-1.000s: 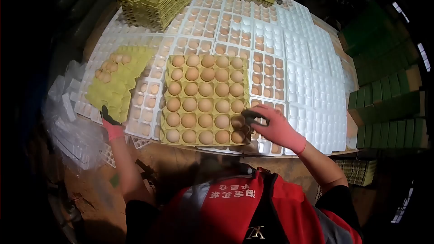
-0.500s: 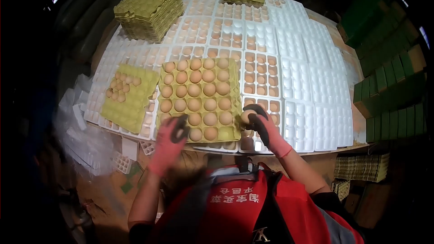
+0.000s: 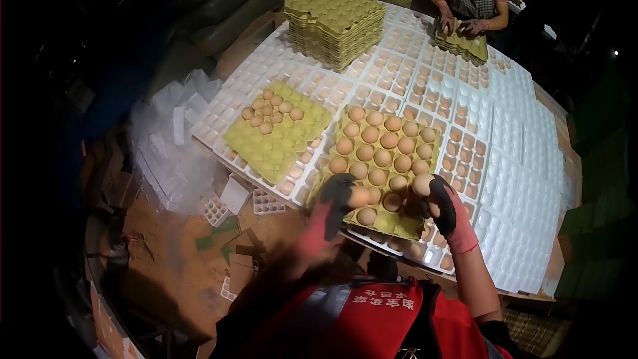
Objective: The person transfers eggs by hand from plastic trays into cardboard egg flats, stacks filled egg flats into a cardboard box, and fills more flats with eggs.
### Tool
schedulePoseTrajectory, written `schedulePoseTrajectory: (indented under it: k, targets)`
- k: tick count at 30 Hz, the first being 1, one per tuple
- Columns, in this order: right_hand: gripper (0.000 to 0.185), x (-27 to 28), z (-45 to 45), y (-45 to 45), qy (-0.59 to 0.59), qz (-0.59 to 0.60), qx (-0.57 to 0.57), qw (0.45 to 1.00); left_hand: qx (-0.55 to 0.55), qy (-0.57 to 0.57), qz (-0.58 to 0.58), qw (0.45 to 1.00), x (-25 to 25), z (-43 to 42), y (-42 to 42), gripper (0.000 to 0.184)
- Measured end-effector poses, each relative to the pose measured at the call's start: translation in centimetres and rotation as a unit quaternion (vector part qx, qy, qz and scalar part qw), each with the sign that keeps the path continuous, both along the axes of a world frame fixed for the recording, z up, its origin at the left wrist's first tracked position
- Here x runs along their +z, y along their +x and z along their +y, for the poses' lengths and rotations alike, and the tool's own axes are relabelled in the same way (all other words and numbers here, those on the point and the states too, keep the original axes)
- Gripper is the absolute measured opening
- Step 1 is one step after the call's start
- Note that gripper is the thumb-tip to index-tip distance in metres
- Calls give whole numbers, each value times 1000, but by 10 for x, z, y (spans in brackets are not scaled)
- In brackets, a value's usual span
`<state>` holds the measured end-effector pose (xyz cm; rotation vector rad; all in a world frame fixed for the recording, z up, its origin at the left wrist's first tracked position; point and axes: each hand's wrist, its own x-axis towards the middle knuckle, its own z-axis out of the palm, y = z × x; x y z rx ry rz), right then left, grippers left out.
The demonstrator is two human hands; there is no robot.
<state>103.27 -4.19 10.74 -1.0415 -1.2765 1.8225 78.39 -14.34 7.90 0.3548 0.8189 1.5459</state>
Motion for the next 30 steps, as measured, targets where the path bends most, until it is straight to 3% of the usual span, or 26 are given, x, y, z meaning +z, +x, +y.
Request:
schedulePoseTrajectory:
  k: [1, 2, 3, 4, 5, 6, 7, 8, 9, 10, 11, 13, 14, 15, 19, 20, 21, 23, 24, 27, 28, 29, 30]
  targets:
    - [41, 8, 0, -20, -44, 49, 42, 997, -5, 40, 397, 917, -3, 0, -22, 40]
    - [36, 24, -5, -37, -143, 127, 47, 980, -11, 13, 544, 839, 13, 0, -39, 33]
    - [36, 20, -8, -45, 33, 62, 77, 995, -27, 0, 671, 741, 26, 2, -47, 28]
    - [44, 15, -10, -54, 206, -10, 70, 976, -9, 23, 441, 897, 6, 0, -55, 24]
    - [47, 26, -6, -57, 346, -61, 66, 934, -49, 11, 323, 945, -1, 7, -53, 23]
    - [48, 15, -3, -55, 341, -59, 65, 936, -79, -14, 202, 976, -7, 14, -51, 22]
    - [44, 20, -9, -51, 211, -46, 65, 974, -150, -60, 232, 959, 6, 20, -43, 24]
    - [39, 16, -12, -47, 264, -57, 32, 962, -192, 82, 517, 830, 14, 28, -16, 40]
    - [34, 6, -15, -42, 314, -69, 1, 947, -123, 167, 734, 646, 8, 26, 5, 51]
    - [30, 0, -21, -32, 360, -83, -29, 929, -156, 201, 808, 531, 1, 32, 14, 53]
    - [30, 1, -33, -17, 292, -93, -16, 952, -183, 237, 864, 405, -6, 37, 23, 56]
    - [32, 6, -60, 23, 149, -107, -7, 983, -202, 256, 852, 409, -12, 44, 24, 61]
    - [38, -2, -77, 36, -3, -38, -72, 997, -264, 210, 829, 447, -2, 49, 27, 59]
    - [45, -9, -95, 49, -143, 43, -167, 975, -264, 229, 829, 436, -4, 51, 26, 54]
    - [51, -72, -170, 124, -222, -108, -155, 957, -277, 218, 847, 398, -1, 66, 43, 53]
    - [52, -72, -177, 129, -225, -194, -191, 936, -240, 265, 844, 399, -5, 68, 44, 50]
    - [52, -80, -178, 138, -111, -308, -212, 921, -240, 271, 838, 408, -4, 70, 46, 49]
    - [52, -100, -176, 156, 121, -505, -235, 821, -240, 280, 828, 423, 4, 75, 48, 45]
    - [54, -100, -168, 162, 111, -537, -224, 806, -266, 244, 825, 436, 10, 77, 47, 40]
    - [53, -109, -150, 177, 141, -545, -186, 805, -244, 110, 636, 724, 21, 59, 45, 35]
    - [51, -105, -145, 171, 123, -515, -199, 825, -297, 33, 526, 796, 32, 50, 57, 32]
    - [50, -94, -140, 162, 139, -484, -159, 849, -342, -49, 401, 848, 46, 37, 71, 30]
    - [51, -103, -138, 150, 184, -488, -103, 847, -352, -104, 340, 866, 33, 27, 76, 30]
